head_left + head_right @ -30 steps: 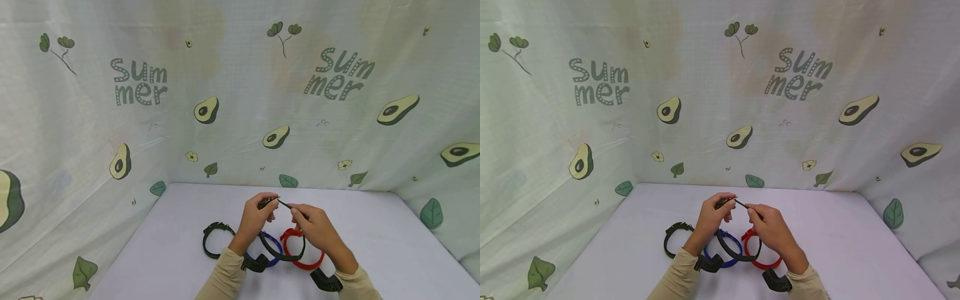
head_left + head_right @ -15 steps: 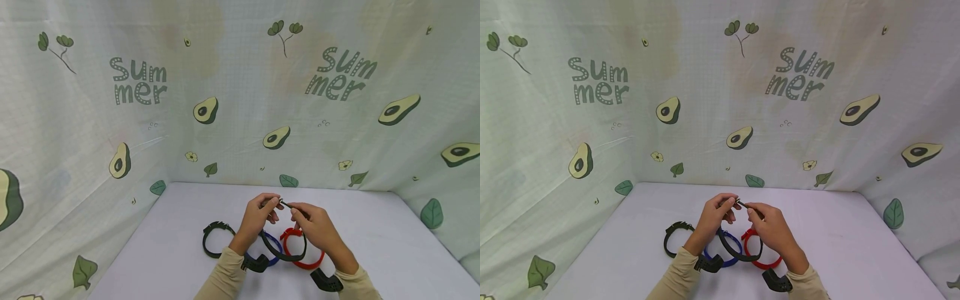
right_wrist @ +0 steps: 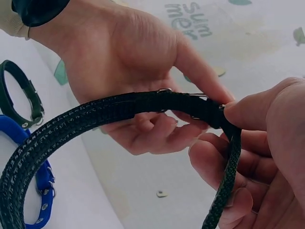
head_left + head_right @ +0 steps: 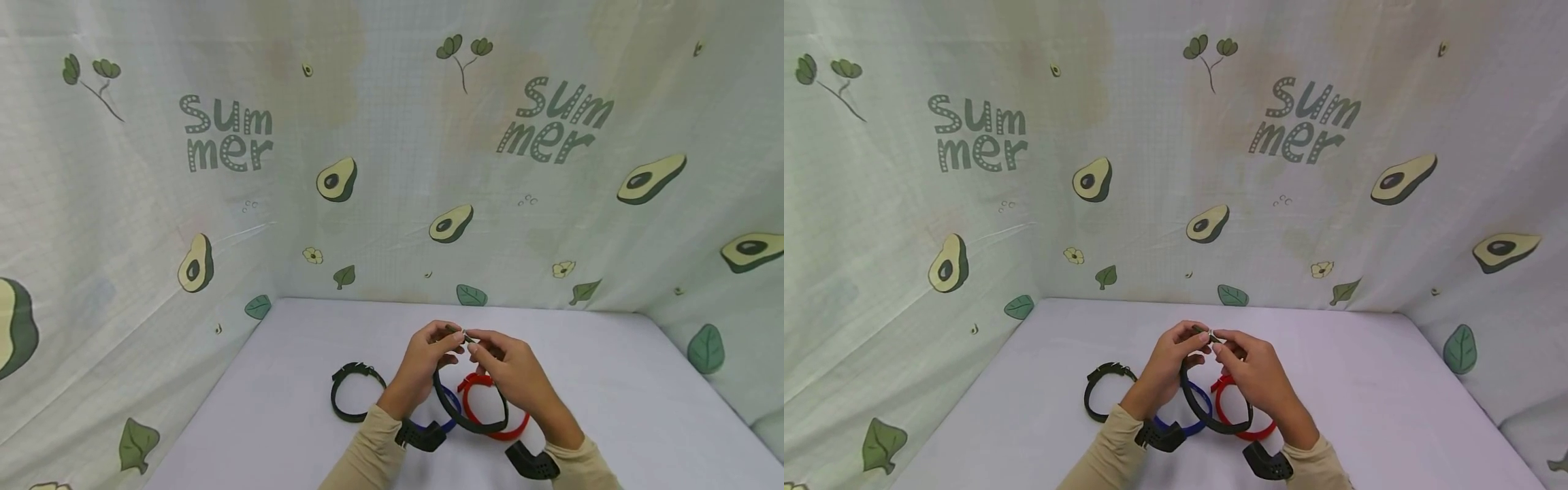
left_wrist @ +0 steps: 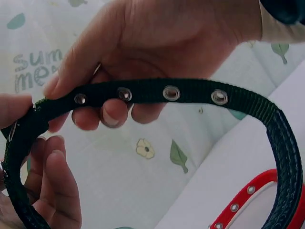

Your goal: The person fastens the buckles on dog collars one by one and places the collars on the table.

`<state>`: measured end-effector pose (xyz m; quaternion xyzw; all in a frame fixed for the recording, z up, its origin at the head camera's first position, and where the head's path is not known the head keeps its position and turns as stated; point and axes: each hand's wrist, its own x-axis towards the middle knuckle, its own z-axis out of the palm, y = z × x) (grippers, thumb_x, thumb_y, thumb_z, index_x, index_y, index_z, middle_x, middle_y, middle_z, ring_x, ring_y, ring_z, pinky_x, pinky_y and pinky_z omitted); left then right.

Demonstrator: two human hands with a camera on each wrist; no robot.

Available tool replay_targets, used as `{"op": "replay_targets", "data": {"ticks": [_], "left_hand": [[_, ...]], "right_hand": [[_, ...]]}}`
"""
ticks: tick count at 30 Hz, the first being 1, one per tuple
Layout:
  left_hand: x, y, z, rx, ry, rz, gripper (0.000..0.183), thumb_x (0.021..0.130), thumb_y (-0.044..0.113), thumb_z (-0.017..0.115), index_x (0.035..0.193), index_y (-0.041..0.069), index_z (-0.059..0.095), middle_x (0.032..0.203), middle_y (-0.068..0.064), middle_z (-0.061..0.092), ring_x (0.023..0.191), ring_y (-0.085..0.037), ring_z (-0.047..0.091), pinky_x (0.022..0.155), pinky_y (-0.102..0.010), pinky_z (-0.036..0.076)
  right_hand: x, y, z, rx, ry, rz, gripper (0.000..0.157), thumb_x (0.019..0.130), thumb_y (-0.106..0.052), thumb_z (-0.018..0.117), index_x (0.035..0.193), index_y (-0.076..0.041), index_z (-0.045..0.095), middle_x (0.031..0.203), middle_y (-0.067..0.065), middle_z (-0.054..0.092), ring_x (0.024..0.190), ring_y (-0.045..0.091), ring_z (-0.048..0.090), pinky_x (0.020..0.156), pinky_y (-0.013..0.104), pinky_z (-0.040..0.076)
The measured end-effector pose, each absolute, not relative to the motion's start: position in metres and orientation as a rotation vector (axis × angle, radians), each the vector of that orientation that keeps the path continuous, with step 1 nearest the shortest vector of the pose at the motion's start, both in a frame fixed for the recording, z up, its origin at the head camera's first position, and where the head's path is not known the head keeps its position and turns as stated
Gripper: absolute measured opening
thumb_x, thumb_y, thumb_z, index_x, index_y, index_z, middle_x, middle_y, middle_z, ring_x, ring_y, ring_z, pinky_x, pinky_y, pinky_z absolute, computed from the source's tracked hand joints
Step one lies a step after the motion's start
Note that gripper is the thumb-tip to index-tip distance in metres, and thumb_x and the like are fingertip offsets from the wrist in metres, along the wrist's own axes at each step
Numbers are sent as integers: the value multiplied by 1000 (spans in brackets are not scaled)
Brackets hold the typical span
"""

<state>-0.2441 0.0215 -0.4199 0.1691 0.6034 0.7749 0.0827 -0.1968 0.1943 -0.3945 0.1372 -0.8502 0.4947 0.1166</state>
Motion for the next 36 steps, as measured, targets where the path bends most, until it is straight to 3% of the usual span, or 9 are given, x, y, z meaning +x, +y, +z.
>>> {"op": "replay_targets", "data": {"ticks": [9, 15, 23, 36], "left_hand": [[-238, 25, -419, 555, 1813, 2314, 27, 96, 27, 69, 104, 1, 68, 96, -6, 66, 93, -21, 62, 81, -32, 53], [-233, 26, -417, 579, 1783, 2313, 27, 97, 25, 68, 107, 0, 68, 96, -6, 66, 93, -19, 62, 83, -33, 53], [-233, 23, -417, 602, 1759, 2335, 29, 99, 24, 65, 116, 0, 66, 97, -6, 68, 92, -19, 62, 77, -31, 52], [-235, 18, -415, 600, 1796, 2375, 34, 100, 25, 63, 124, 0, 63, 107, -11, 66, 93, -22, 67, 76, -31, 55]], "right_hand": [[-194, 192, -396, 361, -2485, 1454, 38, 97, -31, 68, 126, -7, 67, 81, 2, 63, 70, 21, 62, 57, 28, 51], [-191, 190, -394, 317, -2448, 1505, 40, 95, -35, 70, 124, -7, 69, 79, 2, 63, 68, 25, 62, 55, 29, 49], [-190, 189, -392, 353, -2438, 1506, 28, 96, -27, 70, 112, -4, 70, 81, 1, 66, 71, 30, 66, 60, 31, 54], [-190, 198, -391, 372, -2483, 1462, 16, 94, -19, 71, 102, -6, 69, 79, 2, 67, 67, 16, 63, 55, 29, 50]]}}
